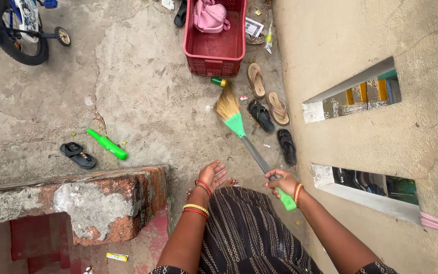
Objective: Sweeping the floor of an outdoor balcony and a set of stairs using a broom.
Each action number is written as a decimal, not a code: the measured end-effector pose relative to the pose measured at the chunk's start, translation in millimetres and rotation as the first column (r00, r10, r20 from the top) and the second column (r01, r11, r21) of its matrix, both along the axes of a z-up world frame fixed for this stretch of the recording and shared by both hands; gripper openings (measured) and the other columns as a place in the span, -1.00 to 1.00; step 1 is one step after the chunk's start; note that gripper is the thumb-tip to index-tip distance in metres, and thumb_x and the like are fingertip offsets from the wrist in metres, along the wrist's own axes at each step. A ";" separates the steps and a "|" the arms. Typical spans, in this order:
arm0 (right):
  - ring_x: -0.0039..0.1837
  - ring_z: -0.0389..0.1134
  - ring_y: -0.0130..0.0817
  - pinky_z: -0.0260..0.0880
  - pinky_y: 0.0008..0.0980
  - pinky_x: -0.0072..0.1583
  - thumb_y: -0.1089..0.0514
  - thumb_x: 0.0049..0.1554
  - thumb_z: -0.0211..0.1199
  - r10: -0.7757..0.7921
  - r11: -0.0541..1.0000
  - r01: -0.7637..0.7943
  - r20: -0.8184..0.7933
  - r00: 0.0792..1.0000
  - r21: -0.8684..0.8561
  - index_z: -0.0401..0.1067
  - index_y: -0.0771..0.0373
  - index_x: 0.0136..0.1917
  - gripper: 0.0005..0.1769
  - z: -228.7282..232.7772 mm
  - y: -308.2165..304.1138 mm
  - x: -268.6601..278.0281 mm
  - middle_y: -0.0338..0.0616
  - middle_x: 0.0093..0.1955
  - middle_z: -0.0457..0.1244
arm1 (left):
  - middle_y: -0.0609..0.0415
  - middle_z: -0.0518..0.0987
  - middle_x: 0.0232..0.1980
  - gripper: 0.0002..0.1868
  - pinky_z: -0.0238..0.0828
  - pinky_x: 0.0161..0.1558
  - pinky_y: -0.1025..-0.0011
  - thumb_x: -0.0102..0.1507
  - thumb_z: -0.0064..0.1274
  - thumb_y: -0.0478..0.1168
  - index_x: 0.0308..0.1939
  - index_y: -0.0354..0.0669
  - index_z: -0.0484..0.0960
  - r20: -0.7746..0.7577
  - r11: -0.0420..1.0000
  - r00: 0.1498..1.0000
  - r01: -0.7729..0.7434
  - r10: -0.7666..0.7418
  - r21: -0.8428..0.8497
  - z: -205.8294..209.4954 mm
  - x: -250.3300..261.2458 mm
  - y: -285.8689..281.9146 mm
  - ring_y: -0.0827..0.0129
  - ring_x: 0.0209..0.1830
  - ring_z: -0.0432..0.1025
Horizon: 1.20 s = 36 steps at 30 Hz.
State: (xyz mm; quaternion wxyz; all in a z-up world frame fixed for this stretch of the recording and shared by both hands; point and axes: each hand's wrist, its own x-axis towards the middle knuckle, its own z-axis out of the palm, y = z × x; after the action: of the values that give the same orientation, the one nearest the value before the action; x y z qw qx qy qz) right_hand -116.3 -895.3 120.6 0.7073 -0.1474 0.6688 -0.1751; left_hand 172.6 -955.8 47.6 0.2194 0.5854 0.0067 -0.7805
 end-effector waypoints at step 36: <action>-0.28 0.37 -0.44 0.40 -0.46 -0.28 0.04 0.30 0.09 0.110 0.990 -0.037 0.574 0.811 -0.137 0.40 0.06 0.21 -0.77 120.6 -331.2 217.6 -0.20 -0.15 0.36 | 0.09 0.55 -0.21 -0.76 0.58 -0.10 0.32 0.30 0.15 -0.13 -0.13 -0.18 0.48 -0.320 0.982 0.928 -0.186 0.189 0.041 7.1 75.3 -318.6 0.36 -0.17 0.50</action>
State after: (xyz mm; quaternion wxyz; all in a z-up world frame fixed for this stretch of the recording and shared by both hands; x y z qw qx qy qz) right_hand 101.3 -1226.5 241.2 0.8735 -0.1548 0.4035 -0.2241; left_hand 247.8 -1274.4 54.7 0.2862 0.4476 0.1021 -0.8410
